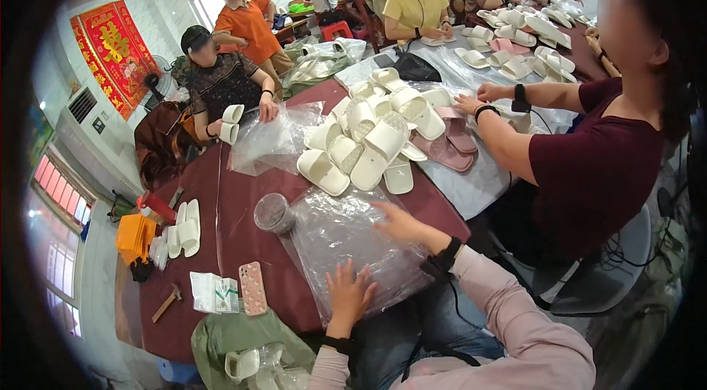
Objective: Packing white slippers into plastic bags.
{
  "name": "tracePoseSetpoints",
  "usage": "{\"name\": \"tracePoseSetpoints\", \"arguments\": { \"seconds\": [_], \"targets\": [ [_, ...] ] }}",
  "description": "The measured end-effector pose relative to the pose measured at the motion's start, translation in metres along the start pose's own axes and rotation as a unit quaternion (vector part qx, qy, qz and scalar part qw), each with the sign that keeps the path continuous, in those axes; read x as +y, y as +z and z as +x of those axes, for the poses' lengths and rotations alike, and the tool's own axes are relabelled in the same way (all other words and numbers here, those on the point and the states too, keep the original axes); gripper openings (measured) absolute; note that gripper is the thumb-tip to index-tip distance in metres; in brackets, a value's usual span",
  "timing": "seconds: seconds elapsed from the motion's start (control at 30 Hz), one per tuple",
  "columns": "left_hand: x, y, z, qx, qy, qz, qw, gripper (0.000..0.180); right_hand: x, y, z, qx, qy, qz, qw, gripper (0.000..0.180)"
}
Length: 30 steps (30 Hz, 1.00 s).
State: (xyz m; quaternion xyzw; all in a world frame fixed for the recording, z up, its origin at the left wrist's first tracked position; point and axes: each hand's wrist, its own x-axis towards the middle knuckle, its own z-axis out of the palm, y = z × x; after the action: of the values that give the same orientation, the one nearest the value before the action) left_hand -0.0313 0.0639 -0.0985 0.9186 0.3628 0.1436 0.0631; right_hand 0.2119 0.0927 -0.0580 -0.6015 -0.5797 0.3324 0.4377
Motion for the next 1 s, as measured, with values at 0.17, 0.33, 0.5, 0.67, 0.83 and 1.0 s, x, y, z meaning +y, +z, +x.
{"name": "tracePoseSetpoints", "arguments": {
  "seconds": [0.17,0.33,0.5,0.67,0.83,1.0],
  "targets": [
    [0.003,0.017,-0.001,0.021,-0.019,0.037,0.999,0.044,0.037,-0.014,0.053,0.097,0.035,0.018,0.995,0.06],
    [0.007,0.015,-0.001,0.034,-0.018,0.018,0.999,0.043,0.058,-0.018,0.084,0.133,0.091,0.04,0.986,0.058],
    [0.006,0.015,-0.003,0.039,-0.025,0.017,0.999,0.043,0.051,-0.018,0.094,0.09,0.096,0.241,0.962,0.058],
    [0.006,0.016,-0.002,0.04,-0.03,0.014,0.999,0.043,0.055,-0.018,0.102,0.146,0.111,0.311,0.933,0.061],
    [0.005,0.016,0.0,0.04,-0.029,0.023,0.999,0.043,0.067,-0.019,0.109,0.159,0.067,0.304,0.937,0.065],
    [0.009,0.017,0.003,0.044,-0.021,0.017,0.999,0.043,0.073,-0.031,0.115,0.166,0.032,0.284,0.944,0.068]
  ]
}}
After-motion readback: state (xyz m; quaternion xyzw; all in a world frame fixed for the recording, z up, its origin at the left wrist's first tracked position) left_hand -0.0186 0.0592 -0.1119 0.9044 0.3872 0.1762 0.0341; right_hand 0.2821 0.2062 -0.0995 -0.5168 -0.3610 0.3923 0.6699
